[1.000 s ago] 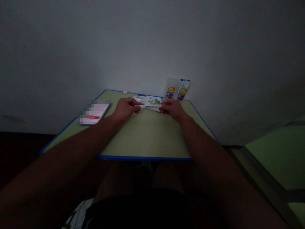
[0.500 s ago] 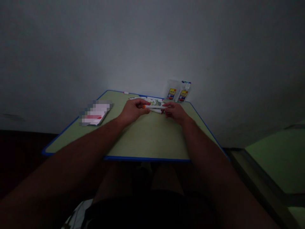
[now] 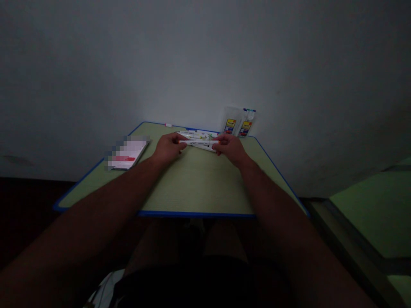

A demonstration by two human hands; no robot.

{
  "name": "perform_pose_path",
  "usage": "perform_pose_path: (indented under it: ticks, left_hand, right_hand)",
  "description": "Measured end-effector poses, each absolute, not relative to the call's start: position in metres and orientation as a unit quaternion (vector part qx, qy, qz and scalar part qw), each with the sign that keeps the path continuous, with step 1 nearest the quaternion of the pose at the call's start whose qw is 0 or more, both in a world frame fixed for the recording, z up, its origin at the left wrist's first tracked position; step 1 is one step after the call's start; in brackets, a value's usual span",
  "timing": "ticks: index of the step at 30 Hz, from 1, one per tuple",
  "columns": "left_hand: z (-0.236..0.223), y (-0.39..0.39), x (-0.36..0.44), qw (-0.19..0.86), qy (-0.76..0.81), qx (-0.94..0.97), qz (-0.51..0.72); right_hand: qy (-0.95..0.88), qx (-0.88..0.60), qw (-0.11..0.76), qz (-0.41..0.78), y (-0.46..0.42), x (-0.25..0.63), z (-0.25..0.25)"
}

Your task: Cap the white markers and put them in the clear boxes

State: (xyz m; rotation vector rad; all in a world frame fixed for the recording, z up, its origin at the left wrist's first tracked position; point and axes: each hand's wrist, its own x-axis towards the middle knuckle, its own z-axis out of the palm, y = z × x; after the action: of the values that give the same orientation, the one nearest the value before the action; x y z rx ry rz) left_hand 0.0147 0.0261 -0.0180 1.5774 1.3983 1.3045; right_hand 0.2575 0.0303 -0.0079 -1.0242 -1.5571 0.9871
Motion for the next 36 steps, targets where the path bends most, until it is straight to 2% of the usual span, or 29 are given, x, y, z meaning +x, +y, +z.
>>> perform_pose_path:
  ticks: [12,23,31,36]
  left_hand:
    - [-0.022,0.028,0.009,0.299,0.551,0.626,0.463]
    - [-0.020,0.023,0.009,0.204,0.521,0.715,0.420]
    - [-0.028,0.028,0.008,0.121,0.497,0.811,0.285]
    - [-0.032,0.030,0.009,0.086,0.458,0.855,0.225]
  right_hand:
    - [-0.656,-0.387,0.496,0.418,0.026,0.251,-0.005]
    - [-0.547,-0.435,0.592,0.401,0.040,0.262,-0.004]
    - [-0.388,-0.462,0.693,0.395,0.047,0.288,0.026]
    - [-0.343,-0.471,0.740,0.337,0.057,0.313,0.056]
